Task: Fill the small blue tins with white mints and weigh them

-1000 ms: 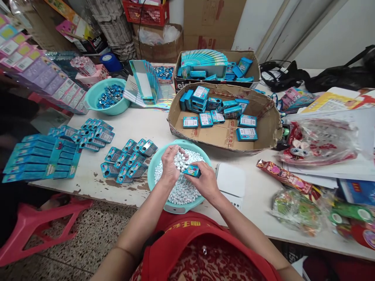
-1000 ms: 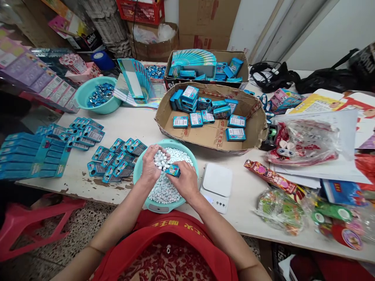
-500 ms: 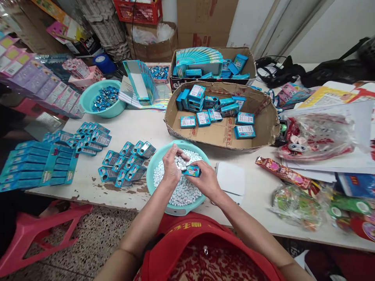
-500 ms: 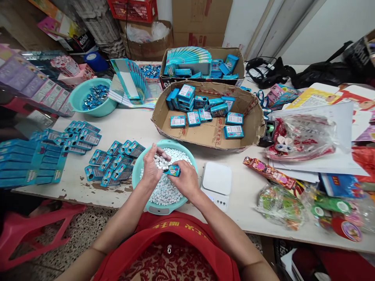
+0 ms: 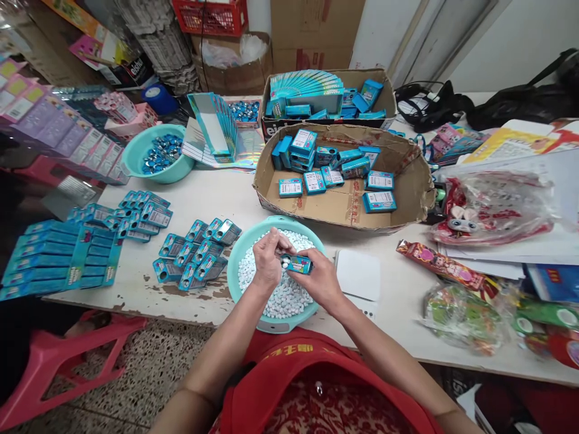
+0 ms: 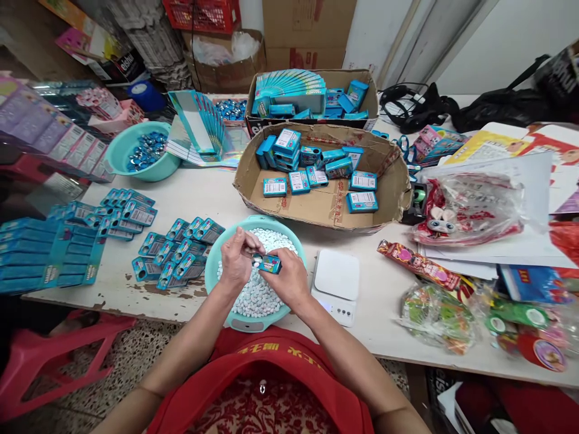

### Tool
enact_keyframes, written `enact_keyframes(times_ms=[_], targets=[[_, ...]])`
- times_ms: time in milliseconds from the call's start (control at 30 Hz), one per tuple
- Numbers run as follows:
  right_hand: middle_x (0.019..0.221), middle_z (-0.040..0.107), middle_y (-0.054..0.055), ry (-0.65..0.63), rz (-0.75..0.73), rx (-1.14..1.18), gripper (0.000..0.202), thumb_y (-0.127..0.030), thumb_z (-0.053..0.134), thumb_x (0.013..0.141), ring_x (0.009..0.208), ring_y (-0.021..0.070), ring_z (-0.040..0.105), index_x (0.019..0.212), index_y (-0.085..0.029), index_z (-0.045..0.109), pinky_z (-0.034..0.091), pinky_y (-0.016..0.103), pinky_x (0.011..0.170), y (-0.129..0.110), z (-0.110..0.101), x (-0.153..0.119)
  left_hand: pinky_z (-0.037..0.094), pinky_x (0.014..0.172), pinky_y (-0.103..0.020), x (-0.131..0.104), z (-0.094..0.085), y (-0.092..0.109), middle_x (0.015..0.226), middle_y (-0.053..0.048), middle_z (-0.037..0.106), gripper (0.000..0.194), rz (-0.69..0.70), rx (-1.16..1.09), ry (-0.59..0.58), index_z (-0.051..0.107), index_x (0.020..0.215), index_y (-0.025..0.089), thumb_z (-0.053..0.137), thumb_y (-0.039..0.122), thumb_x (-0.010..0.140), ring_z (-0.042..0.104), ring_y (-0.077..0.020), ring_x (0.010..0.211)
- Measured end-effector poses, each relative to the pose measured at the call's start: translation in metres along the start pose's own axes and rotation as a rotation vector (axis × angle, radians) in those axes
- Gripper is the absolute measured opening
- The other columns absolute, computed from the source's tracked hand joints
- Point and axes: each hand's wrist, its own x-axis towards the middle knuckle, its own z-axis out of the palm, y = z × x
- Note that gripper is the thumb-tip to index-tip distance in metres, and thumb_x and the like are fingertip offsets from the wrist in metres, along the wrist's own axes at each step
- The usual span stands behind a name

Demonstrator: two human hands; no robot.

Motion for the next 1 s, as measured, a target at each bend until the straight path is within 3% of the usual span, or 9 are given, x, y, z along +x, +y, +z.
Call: enact_keyframes(times_ms=[200,333,433,533,633,733,833,900,1000], targets=[[0.087,0.066,0.003,-0.026,0.034,0.047,0.024,-0.023,0.070,0.067,0.085,0.0224,0.062,0.089,-0.022,0.061,0.046,0.034,0.075,0.006,0.005,0.000,0.033,0.041,-0.023,-0.002,-0.001,0.000,0.049,0.001,0.046,0.048,-0.048,-0.034,-0.052,0.048,0.049,0.016,0.058,0.051,0.080,0.045,-0.0080,0.040],[0.090,0.066,0.003,-0.015,0.064,0.149,0.026,-0.027,0.073,0.068,0.087,0.0220,0.062,0.091,-0.022,0.062,0.048,0.034,0.077,0.003,-0.008,-0.008,0.043,0.051,-0.025,0.012,-0.024,-0.004,0.057,0.000,0.052,0.046,-0.050,-0.014,0.008,0.051,0.055,0.017,0.054,0.055,0.080,0.053,-0.0115,0.051],[0.095,0.065,0.003,0.019,0.083,0.224,0.030,-0.032,0.075,0.068,0.089,0.0218,0.062,0.093,-0.023,0.062,0.049,0.034,0.077,0.003,-0.019,-0.017,0.049,0.067,-0.032,0.036,-0.053,-0.028,0.070,-0.004,0.061,0.041,-0.050,0.302,0.041,0.058,0.064,0.017,0.052,0.054,0.081,0.060,-0.0177,0.070],[0.093,0.065,0.003,0.062,0.115,0.240,0.030,-0.034,0.075,0.067,0.086,0.0218,0.063,0.092,-0.023,0.062,0.051,0.034,0.075,0.008,-0.022,-0.021,0.044,0.089,-0.037,0.055,-0.072,-0.066,0.090,-0.008,0.066,0.027,0.059,0.815,-0.102,0.065,0.079,0.018,0.055,0.043,0.081,0.059,-0.0220,0.093],[0.092,0.065,0.003,0.076,0.124,0.241,0.030,-0.034,0.075,0.067,0.086,0.0217,0.063,0.093,-0.024,0.063,0.051,0.034,0.076,0.011,-0.022,-0.021,0.036,0.100,-0.038,0.056,-0.072,-0.095,0.109,-0.009,0.062,0.024,0.164,1.175,-0.276,0.066,0.093,0.019,0.051,0.036,0.085,0.052,-0.0229,0.109],[0.092,0.066,0.002,0.098,0.136,0.238,0.031,-0.034,0.076,0.067,0.086,0.0213,0.063,0.093,-0.024,0.062,0.050,0.033,0.076,0.012,-0.023,-0.020,0.039,0.094,-0.036,0.044,-0.065,-0.107,0.105,-0.008,0.061,0.026,0.122,1.365,-0.348,0.065,0.095,0.021,0.052,0.041,0.084,0.053,-0.0233,0.104],[0.091,0.066,0.002,0.109,0.170,0.204,0.031,-0.035,0.075,0.067,0.085,0.0215,0.063,0.092,-0.023,0.063,0.049,0.034,0.077,0.014,-0.024,-0.020,0.042,0.083,-0.032,0.034,-0.068,-0.105,0.091,-0.005,0.062,0.024,0.035,1.315,-0.321,0.065,0.084,0.022,0.057,0.044,0.079,0.057,-0.0217,0.091],[0.091,0.066,0.003,0.107,0.185,0.165,0.031,-0.034,0.075,0.066,0.086,0.0221,0.063,0.092,-0.023,0.062,0.049,0.034,0.077,0.018,-0.024,-0.019,0.043,0.076,-0.030,0.029,-0.073,-0.100,0.078,-0.003,0.060,0.025,-0.028,1.136,-0.203,0.063,0.073,0.021,0.060,0.046,0.075,0.057,-0.0199,0.081],[0.091,0.065,0.004,0.078,0.191,0.120,0.030,-0.033,0.074,0.067,0.086,0.0223,0.062,0.091,-0.022,0.061,0.048,0.035,0.077,0.022,-0.021,-0.019,0.040,0.059,-0.025,0.022,-0.073,-0.083,0.059,0.001,0.051,0.033,-0.181,0.686,0.047,0.056,0.062,0.018,0.063,0.050,0.069,0.050,-0.0137,0.059]])
